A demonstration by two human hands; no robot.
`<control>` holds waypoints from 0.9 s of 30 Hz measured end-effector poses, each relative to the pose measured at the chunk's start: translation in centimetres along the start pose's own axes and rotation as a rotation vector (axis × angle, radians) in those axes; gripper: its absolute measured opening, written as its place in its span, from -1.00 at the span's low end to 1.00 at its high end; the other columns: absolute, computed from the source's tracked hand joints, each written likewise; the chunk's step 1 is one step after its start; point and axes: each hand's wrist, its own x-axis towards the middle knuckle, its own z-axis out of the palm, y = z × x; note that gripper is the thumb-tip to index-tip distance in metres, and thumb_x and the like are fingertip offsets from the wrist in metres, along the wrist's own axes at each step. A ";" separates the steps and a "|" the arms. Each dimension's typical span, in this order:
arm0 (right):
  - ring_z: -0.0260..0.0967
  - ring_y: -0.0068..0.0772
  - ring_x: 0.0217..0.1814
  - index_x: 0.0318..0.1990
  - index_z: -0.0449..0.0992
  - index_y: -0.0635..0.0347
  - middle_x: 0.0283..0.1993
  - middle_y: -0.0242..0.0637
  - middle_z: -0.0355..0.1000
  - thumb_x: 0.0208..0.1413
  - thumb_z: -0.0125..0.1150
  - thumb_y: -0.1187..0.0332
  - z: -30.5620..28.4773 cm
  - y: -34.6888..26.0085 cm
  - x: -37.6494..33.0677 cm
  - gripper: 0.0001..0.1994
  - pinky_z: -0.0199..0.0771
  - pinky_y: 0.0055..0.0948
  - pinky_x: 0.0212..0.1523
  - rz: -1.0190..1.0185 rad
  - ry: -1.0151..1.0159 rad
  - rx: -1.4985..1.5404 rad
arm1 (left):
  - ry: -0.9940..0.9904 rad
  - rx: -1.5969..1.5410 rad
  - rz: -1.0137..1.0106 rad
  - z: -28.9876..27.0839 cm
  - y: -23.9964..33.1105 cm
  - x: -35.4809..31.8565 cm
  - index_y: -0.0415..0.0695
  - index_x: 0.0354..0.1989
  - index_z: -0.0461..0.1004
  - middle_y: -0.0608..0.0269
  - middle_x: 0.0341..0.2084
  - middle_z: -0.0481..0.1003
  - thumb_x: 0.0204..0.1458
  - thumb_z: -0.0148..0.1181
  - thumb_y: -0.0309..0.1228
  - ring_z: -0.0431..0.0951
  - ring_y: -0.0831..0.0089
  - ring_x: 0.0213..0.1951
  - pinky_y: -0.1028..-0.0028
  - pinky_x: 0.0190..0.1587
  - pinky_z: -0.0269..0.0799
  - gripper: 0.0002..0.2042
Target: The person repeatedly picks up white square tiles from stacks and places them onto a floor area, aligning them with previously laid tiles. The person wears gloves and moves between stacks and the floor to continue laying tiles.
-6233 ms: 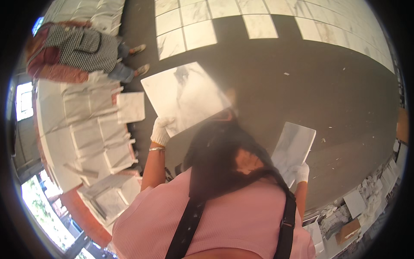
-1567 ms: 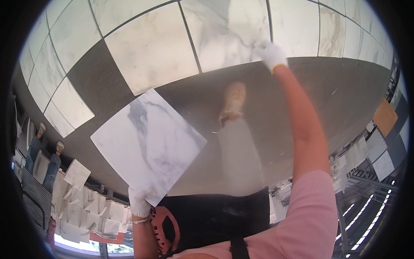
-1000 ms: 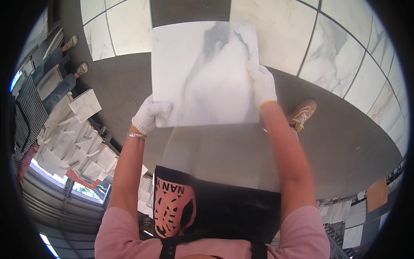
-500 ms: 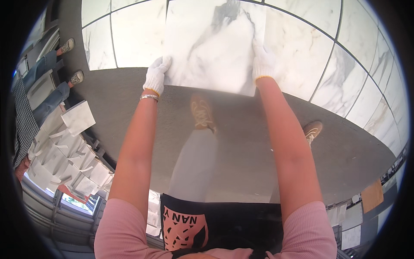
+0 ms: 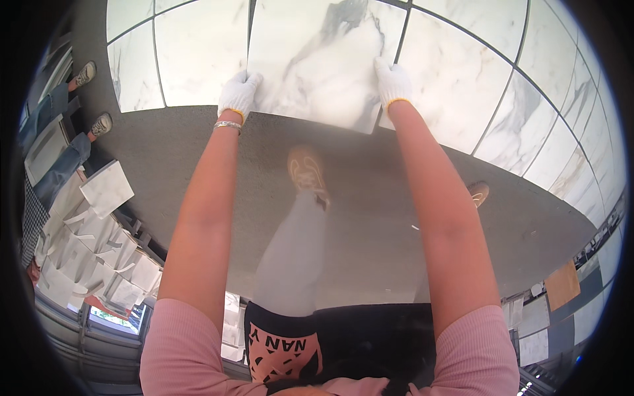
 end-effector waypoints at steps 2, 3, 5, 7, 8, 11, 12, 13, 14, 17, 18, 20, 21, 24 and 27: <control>0.44 -0.35 -0.10 0.03 0.55 0.47 -0.14 -0.14 0.56 0.21 0.17 -0.13 -0.1 0.2 0.6 -0.33 0.40 -0.36 -0.03 0.001 -0.030 -0.049 | 0.022 0.131 0.010 -0.2 0.7 -0.4 -0.15 -0.03 0.59 -0.11 -0.17 0.62 0.12 0.10 -0.02 0.61 0.02 -0.09 0.21 0.02 0.45 -0.54; 0.44 -0.33 -0.11 0.01 0.55 0.48 -0.15 -0.13 0.56 0.21 0.16 -0.14 -0.2 0.3 0.7 -0.33 0.40 -0.34 -0.04 -0.028 -0.027 -0.076 | 0.031 0.178 0.022 -0.4 1.1 -0.6 -0.16 -0.03 0.60 -0.12 -0.17 0.62 0.12 0.10 -0.01 0.61 0.03 -0.08 0.23 0.01 0.46 -0.53; 0.44 -0.28 -0.13 -0.02 0.55 0.50 -0.18 -0.11 0.55 0.21 0.14 -0.16 -0.2 0.5 0.9 -0.32 0.41 -0.31 -0.06 -0.043 -0.023 -0.123 | 0.041 0.273 0.017 -0.6 1.3 -1.0 -0.16 -0.06 0.62 -0.13 -0.16 0.62 0.11 0.10 -0.01 0.62 0.01 -0.08 0.24 0.01 0.48 -0.53; 0.47 -0.23 -0.11 -0.05 0.55 0.50 -0.17 -0.05 0.56 0.22 0.12 -0.17 -0.2 0.5 0.9 -0.31 0.42 -0.28 -0.05 -0.056 -0.049 -0.131 | 0.078 0.360 0.013 -1.0 0.7 -1.4 -0.16 -0.10 0.63 -0.12 -0.15 0.63 0.09 0.09 -0.02 0.62 -0.03 -0.08 0.22 0.01 0.49 -0.54; 0.48 -0.20 -0.11 -0.06 0.55 0.50 -0.16 -0.02 0.56 0.22 0.12 -0.18 -0.1 0.3 0.8 -0.31 0.42 -0.27 -0.04 -0.045 -0.055 -0.128 | 0.036 0.387 -0.030 -1.2 0.1 -1.4 -0.17 -0.11 0.64 -0.11 -0.16 0.63 0.08 0.10 -0.04 0.63 -0.02 -0.09 0.22 0.01 0.50 -0.55; 0.51 0.08 -0.05 -0.09 0.54 0.49 -0.14 0.20 0.54 0.18 0.06 -0.18 -0.1 -0.4 0.4 -0.31 0.43 -0.16 0.01 -0.048 -0.059 -0.111 | 0.041 0.323 -0.026 -1.9 -3.3 -1.6 -0.19 -0.07 0.63 -0.07 -0.16 0.64 0.05 0.13 -0.10 0.66 0.05 -0.14 0.23 -0.02 0.53 -0.56; 0.50 0.01 -0.08 -0.09 0.54 0.49 -0.16 0.16 0.54 0.20 0.07 -0.18 -0.2 -0.8 0.3 -0.31 0.43 -0.19 -0.01 -0.066 -0.052 -0.139 | 0.027 0.206 -0.049 -1.8 -4.5 -1.3 -0.15 -0.05 0.63 -0.06 -0.13 0.63 0.04 0.13 -0.12 0.64 0.04 -0.09 0.23 0.02 0.51 -0.57; 0.50 -0.06 -0.10 -0.09 0.55 0.49 -0.17 0.12 0.55 0.21 0.08 -0.18 -0.3 -1.1 0.2 -0.31 0.43 -0.21 -0.04 -0.083 -0.048 -0.167 | 0.008 0.088 -0.086 -1.7 -5.6 -1.0 -0.11 -0.03 0.63 -0.05 -0.10 0.63 0.02 0.13 -0.14 0.62 0.03 -0.04 0.23 0.06 0.49 -0.58; 0.50 -0.13 -0.13 -0.10 0.56 0.49 -0.19 0.08 0.56 0.22 0.10 -0.18 -0.3 -1.4 -0.1 -0.32 0.43 -0.24 -0.06 -0.062 -0.029 -0.199 | -0.024 -0.014 -0.161 -1.5 -6.5 -1.0 -0.07 -0.02 0.62 -0.04 -0.08 0.62 0.01 0.13 -0.15 0.60 0.02 0.01 0.23 0.09 0.47 -0.59; 0.53 -0.02 -0.06 -0.09 0.55 0.51 -0.15 0.17 0.56 0.23 0.05 -0.20 -1.0 -2.1 -0.5 -0.29 0.44 -0.20 -0.01 -0.099 -0.106 -0.208 | 0.009 -0.066 -0.121 -0.2 -7.3 -1.4 -0.06 0.01 0.62 0.01 -0.06 0.62 0.00 0.15 -0.18 0.59 0.05 0.02 0.24 0.12 0.46 -0.59; 0.52 0.02 -0.03 -0.07 0.56 0.48 -0.12 0.19 0.56 0.23 0.03 -0.20 -1.2 -2.3 -0.5 -0.29 0.44 -0.19 0.01 -0.103 -0.115 -0.272 | 0.051 -0.007 -0.098 0.3 -7.0 -1.7 -0.05 0.03 0.61 0.02 -0.05 0.62 0.00 0.15 -0.18 0.59 0.04 0.03 0.22 0.12 0.46 -0.58; 0.51 0.10 0.04 -0.03 0.58 0.43 -0.07 0.21 0.56 0.23 -0.01 -0.22 -1.5 -2.7 -0.3 -0.29 0.43 -0.16 0.06 -0.135 -0.118 -0.372 | 0.115 0.103 -0.059 1.0 -5.9 -2.6 -0.04 0.07 0.58 0.02 -0.02 0.60 0.00 0.14 -0.17 0.58 0.04 0.05 0.19 0.13 0.46 -0.55; 0.51 0.11 0.06 -0.01 0.58 0.38 -0.05 0.20 0.56 0.22 -0.02 -0.23 -1.4 -2.8 -0.1 -0.29 0.43 -0.15 0.08 -0.104 -0.130 -0.403 | 0.101 0.145 -0.101 1.3 -5.2 -2.9 -0.03 0.10 0.56 0.02 -0.01 0.60 0.00 0.14 -0.18 0.57 0.03 0.06 0.17 0.13 0.46 -0.54; 0.49 0.14 0.11 0.04 0.60 0.26 -0.01 0.17 0.56 0.21 -0.05 -0.26 -1.1 -2.9 0.5 -0.31 0.41 -0.13 0.12 -0.056 -0.129 -0.452 | 0.100 0.212 -0.119 1.8 -3.6 -3.6 0.00 0.17 0.52 0.02 0.02 0.58 0.00 0.14 -0.18 0.56 0.02 0.08 0.13 0.13 0.45 -0.50; 0.49 0.14 0.12 0.01 0.61 0.27 0.00 0.16 0.56 0.19 -0.04 -0.28 -1.0 -2.9 0.6 -0.29 0.40 -0.13 0.15 -0.052 -0.107 -0.492 | 0.089 0.211 -0.075 2.2 -3.2 -4.0 -0.02 0.18 0.50 0.00 0.01 0.58 -0.01 0.16 -0.17 0.56 0.01 0.07 0.13 0.12 0.46 -0.48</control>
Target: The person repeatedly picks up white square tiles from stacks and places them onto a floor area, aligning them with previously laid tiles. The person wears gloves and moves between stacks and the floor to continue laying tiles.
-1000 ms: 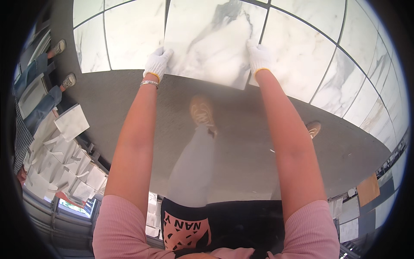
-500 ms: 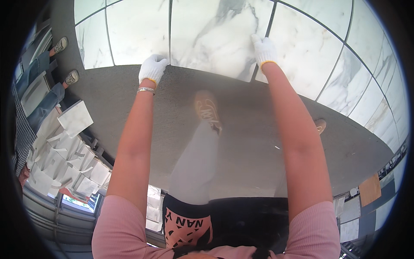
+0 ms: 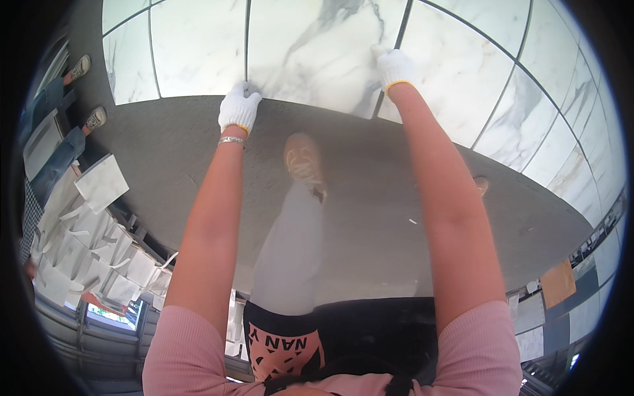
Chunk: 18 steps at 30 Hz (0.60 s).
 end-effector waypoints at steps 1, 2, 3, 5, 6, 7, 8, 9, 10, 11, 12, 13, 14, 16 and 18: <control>0.51 0.14 0.07 -0.03 0.62 0.31 -0.05 0.17 0.56 0.20 -0.03 -0.26 -0.1 0.0 -0.1 -0.30 0.44 -0.12 0.09 -0.036 0.027 -0.023 | 0.019 0.002 0.033 0.2 -0.1 -0.1 -0.06 0.15 0.51 -0.02 -0.02 0.59 -0.02 0.17 -0.16 0.58 -0.01 0.05 0.15 0.11 0.47 -0.48; 0.53 0.15 0.02 -0.07 0.62 0.34 -0.09 0.19 0.57 0.20 -0.01 -0.23 -0.1 0.0 -0.3 -0.32 0.47 -0.11 0.04 -0.058 0.075 -0.032 | 0.037 0.004 0.065 0.3 -0.2 -0.1 -0.10 0.12 0.52 -0.04 -0.05 0.60 -0.03 0.18 -0.14 0.59 -0.02 0.02 0.18 0.10 0.48 -0.49; 0.55 0.15 -0.03 -0.12 0.62 0.38 -0.13 0.20 0.57 0.20 0.01 -0.20 -0.1 -0.1 -0.6 -0.33 0.51 -0.11 -0.02 -0.059 0.109 -0.046 | 0.035 0.002 0.067 0.5 -0.3 0.0 -0.10 0.12 0.52 -0.04 -0.05 0.61 -0.03 0.19 -0.14 0.59 -0.01 0.02 0.18 0.10 0.48 -0.49; 0.55 0.15 -0.06 -0.10 0.61 0.40 -0.12 0.20 0.57 0.20 0.04 -0.18 -0.7 -0.3 -0.9 -0.34 0.51 -0.10 -0.04 -0.009 0.022 0.065 | 0.042 -0.014 0.072 0.5 -0.5 -0.1 -0.11 0.11 0.52 -0.03 -0.05 0.61 -0.03 0.19 -0.14 0.59 0.00 0.02 0.18 0.10 0.48 -0.49; 0.55 0.15 -0.07 -0.09 0.60 0.41 -0.11 0.19 0.57 0.20 0.05 -0.18 -1.0 -0.5 -1.1 -0.35 0.52 -0.10 -0.04 0.013 -0.021 0.100 | 0.046 0.027 0.085 0.4 -0.5 -0.1 -0.11 0.14 0.51 -0.03 -0.04 0.60 -0.02 0.20 -0.15 0.59 0.01 0.03 0.19 0.11 0.48 -0.48; 0.55 0.15 -0.09 -0.08 0.59 0.41 -0.11 0.19 0.57 0.19 0.07 -0.17 -1.4 -0.7 -1.3 -0.35 0.52 -0.10 -0.05 0.024 -0.050 0.128 | 0.023 0.027 0.091 0.2 -0.5 -0.1 -0.12 0.15 0.51 -0.03 -0.03 0.60 -0.01 0.20 -0.16 0.59 0.01 0.03 0.20 0.11 0.48 -0.47; 0.54 0.15 -0.06 -0.07 0.58 0.42 -0.09 0.18 0.56 0.19 0.08 -0.14 -1.8 -0.8 -1.5 -0.36 0.51 -0.11 -0.02 -0.002 -0.055 0.109 | 0.002 0.025 0.098 0.0 -0.4 0.0 -0.12 0.16 0.50 -0.03 -0.03 0.60 -0.01 0.20 -0.16 0.59 0.01 0.04 0.20 0.11 0.48 -0.47; 0.53 0.15 -0.04 -0.05 0.57 0.43 -0.07 0.18 0.56 0.20 0.10 -0.12 -2.2 -0.8 -2.1 -0.38 0.50 -0.11 0.00 -0.037 -0.048 0.084 | -0.034 0.022 0.093 -0.2 -0.5 -0.1 -0.12 0.17 0.50 -0.03 -0.02 0.60 0.00 0.19 -0.16 0.59 0.01 0.04 0.20 0.11 0.48 -0.46; 0.53 0.14 -0.01 -0.03 0.56 0.44 -0.05 0.18 0.55 0.20 0.11 -0.09 -2.8 -0.6 -2.5 -0.39 0.49 -0.11 0.02 -0.041 -0.034 0.048 | -0.037 0.008 0.117 -0.3 -0.6 0.0 -0.12 0.18 0.49 -0.03 0.01 0.59 0.01 0.19 -0.17 0.57 0.01 0.06 0.21 0.13 0.47 -0.46; 0.51 0.13 0.03 -0.02 0.56 0.43 -0.03 0.18 0.54 0.20 0.12 -0.06 -3.2 -0.3 -3.3 -0.41 0.47 -0.12 0.05 -0.130 0.043 0.102 | -0.050 -0.011 0.128 -0.4 -1.0 -0.3 -0.12 0.19 0.48 -0.04 0.03 0.57 0.02 0.18 -0.17 0.56 0.01 0.08 0.21 0.15 0.45 -0.46; 0.49 0.12 0.06 -0.01 0.55 0.43 -0.01 0.18 0.53 0.21 0.12 -0.03 -3.8 0.6 -4.8 -0.43 0.45 -0.13 0.09 -0.192 0.126 0.146 | -0.046 -0.054 0.153 -0.3 -1.5 -0.5 -0.13 0.20 0.48 -0.05 0.06 0.56 0.03 0.18 -0.18 0.55 0.00 0.11 0.21 0.17 0.44 -0.46; 0.47 0.11 0.10 0.01 0.54 0.43 0.02 0.18 0.52 0.21 0.13 0.00 -4.6 1.9 -6.6 -0.45 0.43 -0.14 0.12 -0.256 0.208 0.189 | -0.108 -0.047 0.167 0.1 -2.4 -1.0 -0.12 0.21 0.47 -0.04 0.11 0.53 0.04 0.16 -0.16 0.51 0.01 0.15 0.21 0.21 0.41 -0.46; 0.45 0.10 0.14 0.02 0.53 0.41 0.04 0.18 0.51 0.22 0.12 0.04 -5.4 3.5 -9.2 -0.49 0.40 -0.15 0.15 -0.288 0.187 0.233 | -0.152 -0.061 0.196 0.7 -3.9 -2.6 -0.11 0.22 0.47 -0.03 0.16 0.49 0.05 0.15 -0.13 0.47 0.01 0.19 0.21 0.25 0.37 -0.45; 0.38 -0.27 -0.15 0.03 0.52 0.32 -0.17 -0.12 0.46 0.25 0.15 0.16 -6.9 7.1 -15.6 -0.61 0.35 -0.35 -0.16 -0.269 0.067 0.248 | -0.248 -0.058 0.302 2.1 -8.3 -7.3 -0.13 0.22 0.47 -0.04 0.20 0.45 0.14 0.10 -0.10 0.41 0.01 0.25 0.22 0.32 0.29 -0.47; 0.30 -0.62 -0.52 -0.02 0.53 0.22 -0.42 -0.43 0.42 0.27 0.20 0.24 -8.6 10.5 -23.3 -0.73 0.30 -0.52 -0.55 0.063 -0.143 0.359 | -0.212 -0.027 0.425 3.8 -14.6 -16.4 -0.19 0.10 0.53 -0.10 0.09 0.53 0.15 0.12 -0.22 0.53 -0.03 0.12 0.16 0.18 0.44 -0.59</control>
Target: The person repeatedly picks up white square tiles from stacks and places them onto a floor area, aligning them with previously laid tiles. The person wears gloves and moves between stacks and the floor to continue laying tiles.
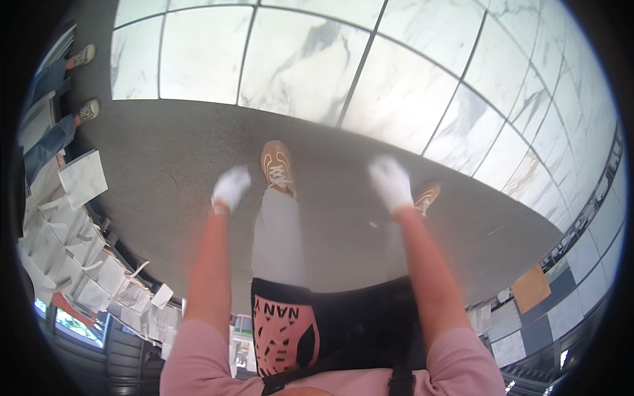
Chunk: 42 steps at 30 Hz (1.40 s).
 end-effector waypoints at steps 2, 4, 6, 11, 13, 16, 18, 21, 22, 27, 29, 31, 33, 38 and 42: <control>0.45 -0.56 -0.37 0.03 0.55 0.24 -0.32 -0.39 0.52 0.21 0.27 0.29 -2.9 2.1 -7.9 -0.69 0.45 -0.50 -0.37 0.166 0.037 -0.051 | -0.214 0.314 0.109 4.0 -1.7 -12.8 -0.19 -0.36 0.59 -0.11 -0.30 0.61 0.04 0.07 -0.40 0.65 -0.08 -0.28 0.03 -0.22 0.59 -0.82; 0.51 -0.52 -0.16 -0.09 0.62 0.29 -0.16 -0.33 0.59 0.18 0.28 0.34 -7.2 2.1 -15.3 -0.77 0.49 -0.50 -0.07 0.124 0.037 -0.113 | -0.713 0.360 -0.010 6.5 -2.0 -29.4 -0.15 -0.26 0.66 -0.08 -0.18 0.63 0.02 0.12 -0.36 0.66 -0.02 -0.18 0.06 -0.13 0.58 -0.77; 0.56 -0.41 -0.21 0.05 0.54 0.28 -0.16 -0.24 0.57 0.24 0.24 0.29 -12.0 0.5 -21.6 -0.69 0.58 -0.44 -0.29 0.143 -0.047 0.046 | -0.727 -0.060 -0.384 6.7 -0.2 -47.1 -0.01 -0.01 0.62 0.07 0.00 0.60 0.10 0.15 -0.16 0.62 0.10 -0.01 0.12 0.05 0.52 -0.65; 0.40 -0.52 -0.51 -0.10 0.50 0.22 -0.41 -0.35 0.42 0.18 0.18 0.36 -20.6 -3.9 -34.7 -0.81 0.35 -0.49 -0.59 0.369 0.090 0.169 | -0.900 -0.542 -0.599 1.4 3.8 -68.2 0.08 0.27 0.42 0.17 0.14 0.52 0.20 0.15 -0.10 0.59 0.11 0.05 0.14 0.09 0.53 -0.53; 0.26 -0.57 -0.61 -0.28 0.47 0.12 -0.53 -0.44 0.30 0.19 0.18 0.40 -21.7 -5.4 -37.1 -0.96 0.23 -0.50 -0.67 0.455 0.020 0.055 | -0.605 -1.195 -1.423 -1.7 5.0 -67.7 0.00 0.23 0.44 0.11 0.09 0.55 0.20 0.18 -0.14 0.62 0.10 -0.02 0.12 0.00 0.58 -0.56; 0.28 -0.51 -0.63 -0.29 0.46 0.12 -0.55 -0.45 0.30 0.21 0.19 0.39 -19.8 -8.6 -39.2 -0.94 0.24 -0.46 -0.67 0.405 -0.076 0.192 | -0.156 -1.438 -1.142 -9.2 2.7 -60.1 -0.10 0.19 0.45 0.08 -0.02 0.55 0.23 0.16 -0.21 0.63 0.13 -0.11 0.16 -0.09 0.61 -0.60; 0.37 -0.47 -0.52 -0.04 0.49 0.21 -0.44 -0.39 0.40 0.20 0.25 0.34 -17.6 -12.0 -40.1 -0.76 0.38 -0.45 -0.58 0.283 -0.268 0.356 | 0.121 -1.585 -0.950 -14.6 2.2 -56.7 -0.16 0.16 0.45 0.06 -0.10 0.56 0.25 0.15 -0.26 0.64 0.15 -0.17 0.18 -0.16 0.63 -0.63; 0.51 -0.49 -0.34 0.16 0.48 0.25 -0.23 -0.31 0.55 0.24 0.25 0.22 -14.2 -17.3 -42.9 -0.59 0.54 -0.48 -0.40 -0.021 -0.273 0.071 | 0.302 -1.647 -0.706 -19.2 4.1 -53.4 -0.18 0.15 0.45 0.09 -0.15 0.56 0.26 0.14 -0.32 0.64 0.18 -0.24 0.24 -0.22 0.65 -0.66; 0.54 -0.48 -0.27 0.16 0.48 0.25 -0.17 -0.30 0.56 0.24 0.26 0.19 -13.4 -18.5 -44.4 -0.57 0.56 -0.47 -0.35 -0.107 -0.307 0.073 | 0.328 -1.626 -0.610 -20.0 4.7 -52.8 -0.17 0.15 0.45 0.11 -0.16 0.57 0.25 0.14 -0.33 0.64 0.19 -0.26 0.26 -0.24 0.66 -0.67; 0.56 -0.46 -0.23 0.18 0.47 0.27 -0.10 -0.25 0.58 0.21 0.25 0.16 -13.5 -16.6 -48.5 -0.52 0.58 -0.47 -0.31 -0.273 -0.279 0.111 | 0.035 -1.199 -0.566 -18.7 5.9 -53.2 -0.13 0.12 0.49 0.20 -0.21 0.57 0.21 0.18 -0.36 0.64 0.29 -0.31 0.28 -0.30 0.65 -0.68; 0.55 -0.45 -0.30 0.15 0.47 0.28 -0.15 -0.25 0.57 0.18 0.26 0.16 -14.4 -11.7 -48.4 -0.53 0.58 -0.45 -0.38 -0.241 -0.186 0.165 | -0.157 -0.786 -0.311 -18.3 4.8 -54.6 -0.10 0.09 0.51 0.26 -0.24 0.57 0.19 0.20 -0.36 0.62 0.35 -0.35 0.32 -0.34 0.63 -0.70; 0.54 -0.42 -0.39 0.10 0.48 0.29 -0.23 -0.25 0.56 0.16 0.27 0.18 -16.1 -4.4 -48.2 -0.55 0.57 -0.42 -0.47 -0.167 -0.064 0.233 | -0.179 -0.553 -0.125 -18.6 3.6 -56.3 -0.08 0.04 0.53 0.34 -0.29 0.56 0.17 0.23 -0.36 0.59 0.42 -0.41 0.38 -0.40 0.59 -0.72; 0.50 -0.35 -0.51 0.01 0.50 0.26 -0.35 -0.25 0.50 0.15 0.24 0.22 -17.4 4.3 -48.3 -0.64 0.53 -0.35 -0.61 0.000 -0.008 0.345 | -0.151 -0.834 -0.471 -19.7 2.7 -57.5 -0.07 0.00 0.55 0.38 -0.37 0.52 0.16 0.22 -0.34 0.53 0.50 -0.46 0.44 -0.45 0.55 -0.75; 0.35 -0.20 -0.57 -0.24 0.43 0.12 -0.46 -0.24 0.37 0.26 0.01 0.31 -16.7 25.8 -51.6 -0.87 0.37 -0.22 -0.63 0.418 -0.053 0.615 | -0.104 -0.895 -0.272 -23.1 1.3 -57.7 0.01 -0.31 0.50 0.47 -0.57 0.39 0.18 0.10 -0.41 0.43 0.54 -0.59 0.46 -0.60 0.37 -0.94; 0.32 -0.16 -0.53 -0.44 0.33 0.10 -0.53 -0.23 0.32 0.28 -0.09 0.30 -15.0 36.3 -53.0 -0.77 0.30 -0.13 -0.56 0.515 -0.026 0.503 | 0.196 0.249 0.509 -23.4 2.9 -56.8 0.05 -0.42 0.41 0.46 -0.60 0.34 0.17 0.05 -0.40 0.38 0.58 -0.59 0.49 -0.59 0.30 -0.89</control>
